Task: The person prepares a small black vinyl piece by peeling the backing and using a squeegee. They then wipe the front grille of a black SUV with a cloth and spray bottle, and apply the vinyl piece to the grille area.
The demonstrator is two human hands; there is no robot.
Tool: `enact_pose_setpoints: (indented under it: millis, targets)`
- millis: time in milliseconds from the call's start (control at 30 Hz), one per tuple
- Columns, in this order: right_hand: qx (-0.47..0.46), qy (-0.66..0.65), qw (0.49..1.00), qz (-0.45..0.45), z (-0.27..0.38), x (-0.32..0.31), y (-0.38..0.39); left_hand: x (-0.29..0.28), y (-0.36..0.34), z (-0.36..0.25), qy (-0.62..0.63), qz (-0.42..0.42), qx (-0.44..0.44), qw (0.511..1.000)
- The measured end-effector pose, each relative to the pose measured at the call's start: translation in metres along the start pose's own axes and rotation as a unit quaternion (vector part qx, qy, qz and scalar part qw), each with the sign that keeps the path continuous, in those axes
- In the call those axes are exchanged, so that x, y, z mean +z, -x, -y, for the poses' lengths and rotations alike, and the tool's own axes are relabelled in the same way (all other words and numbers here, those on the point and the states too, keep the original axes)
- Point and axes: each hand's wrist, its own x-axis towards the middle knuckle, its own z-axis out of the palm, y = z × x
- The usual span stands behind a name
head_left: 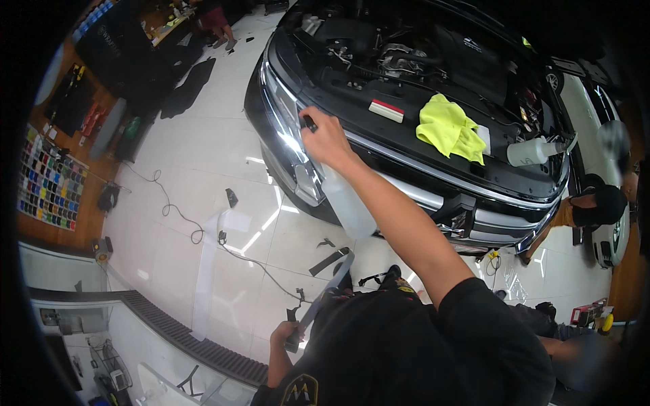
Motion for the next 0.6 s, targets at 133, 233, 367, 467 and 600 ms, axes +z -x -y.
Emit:
enact_pose_setpoints:
  millis: [133, 233, 367, 467, 600]
  targets:
    - [-0.031, -0.024, 0.999, -0.022, 0.023, 0.012, -0.008, -0.007, 0.002, 0.018, 0.064, 0.002, 0.000, 0.998]
    - [-0.034, -0.020, 0.999, -0.005, 0.020, 0.011, 0.010, -0.002, 0.005, 0.011, -0.002, -0.018, -0.008, 1.000]
    - [-0.033, -0.037, 0.998, -0.037, 0.008, -0.015, 0.060, -0.015, -0.016, 0.023, 0.044, 0.032, -0.010, 0.998]
    - [0.028, -0.022, 0.999, -0.036, -0.001, -0.065, 0.106, -0.006, -0.009, -0.008, -0.025, 0.009, -0.001, 1.000]
    - [0.089, -0.039, 0.995, -0.018, -0.005, -0.144, 0.178, 0.004, -0.007, -0.043, -0.021, 0.033, -0.008, 0.999]
